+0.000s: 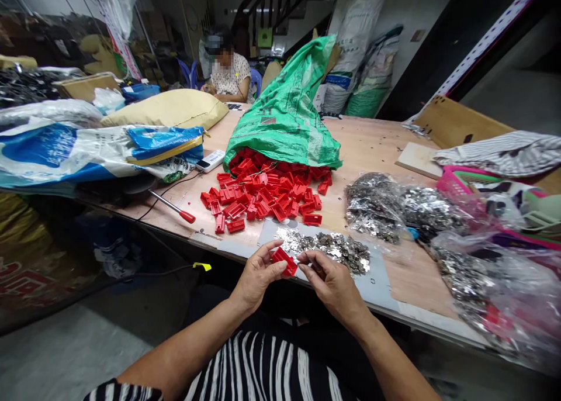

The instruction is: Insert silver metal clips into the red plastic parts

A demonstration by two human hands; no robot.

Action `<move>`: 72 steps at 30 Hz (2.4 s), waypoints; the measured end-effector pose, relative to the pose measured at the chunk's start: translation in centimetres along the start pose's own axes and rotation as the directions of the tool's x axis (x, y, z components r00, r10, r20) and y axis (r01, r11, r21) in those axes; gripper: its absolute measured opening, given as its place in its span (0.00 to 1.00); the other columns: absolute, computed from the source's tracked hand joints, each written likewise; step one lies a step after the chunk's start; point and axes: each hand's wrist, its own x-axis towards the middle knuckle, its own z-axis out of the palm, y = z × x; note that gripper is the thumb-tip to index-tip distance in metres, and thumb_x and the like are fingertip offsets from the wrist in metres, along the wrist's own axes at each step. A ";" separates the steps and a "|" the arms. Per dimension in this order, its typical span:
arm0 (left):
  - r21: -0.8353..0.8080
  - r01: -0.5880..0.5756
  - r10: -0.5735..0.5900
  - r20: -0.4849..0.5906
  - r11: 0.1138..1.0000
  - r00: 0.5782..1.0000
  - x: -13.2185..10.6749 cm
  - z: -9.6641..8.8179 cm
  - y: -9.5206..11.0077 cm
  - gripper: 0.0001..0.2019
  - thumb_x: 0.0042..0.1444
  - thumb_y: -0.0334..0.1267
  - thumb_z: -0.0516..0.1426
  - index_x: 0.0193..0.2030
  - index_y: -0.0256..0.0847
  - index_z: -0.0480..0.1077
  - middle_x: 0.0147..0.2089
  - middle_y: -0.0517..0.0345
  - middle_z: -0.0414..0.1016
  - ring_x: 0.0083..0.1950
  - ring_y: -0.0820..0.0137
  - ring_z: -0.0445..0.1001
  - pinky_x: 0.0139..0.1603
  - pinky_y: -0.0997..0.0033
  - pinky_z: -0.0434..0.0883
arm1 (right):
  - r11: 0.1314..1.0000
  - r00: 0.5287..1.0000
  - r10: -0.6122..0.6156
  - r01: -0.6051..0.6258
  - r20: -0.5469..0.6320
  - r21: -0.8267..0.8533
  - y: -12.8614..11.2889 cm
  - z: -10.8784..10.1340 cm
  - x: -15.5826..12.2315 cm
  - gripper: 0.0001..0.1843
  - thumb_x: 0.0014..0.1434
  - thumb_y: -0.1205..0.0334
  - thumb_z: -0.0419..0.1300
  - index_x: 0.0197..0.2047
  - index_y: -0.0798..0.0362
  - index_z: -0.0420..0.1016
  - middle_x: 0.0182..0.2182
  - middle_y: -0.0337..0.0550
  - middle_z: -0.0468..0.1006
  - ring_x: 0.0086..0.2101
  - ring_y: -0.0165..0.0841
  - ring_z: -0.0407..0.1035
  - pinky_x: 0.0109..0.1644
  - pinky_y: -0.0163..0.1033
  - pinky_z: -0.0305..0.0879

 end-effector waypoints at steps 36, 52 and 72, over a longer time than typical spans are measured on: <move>0.765 -0.402 0.289 0.289 0.504 0.912 2.0 -3.3 -0.4 0.20 0.49 0.35 0.63 0.50 0.46 0.73 0.48 0.55 0.78 0.49 0.63 0.75 0.53 0.64 0.68 | 0.995 0.992 0.057 -0.047 0.110 -0.092 2.1 1.8 -1.3 0.10 0.62 0.65 0.53 0.45 0.49 0.73 0.37 0.44 0.77 0.37 0.36 0.72 0.43 0.42 0.68; 0.772 -0.401 0.252 0.314 0.494 0.915 2.7 -3.7 -0.3 0.20 0.48 0.33 0.63 0.50 0.48 0.75 0.46 0.55 0.80 0.47 0.63 0.77 0.52 0.63 0.70 | 0.984 0.984 0.011 0.021 0.178 -0.176 1.6 2.1 -0.7 0.11 0.63 0.70 0.52 0.41 0.49 0.74 0.38 0.43 0.75 0.38 0.34 0.72 0.44 0.40 0.69; 0.785 -0.396 0.283 0.289 0.477 0.915 1.1 -2.8 0.6 0.14 0.50 0.34 0.63 0.45 0.42 0.72 0.39 0.57 0.77 0.38 0.69 0.73 0.44 0.70 0.68 | 0.990 0.997 0.077 -0.072 0.031 -0.124 0.2 2.1 -1.7 0.10 0.64 0.66 0.48 0.46 0.49 0.66 0.42 0.46 0.72 0.41 0.37 0.70 0.45 0.41 0.66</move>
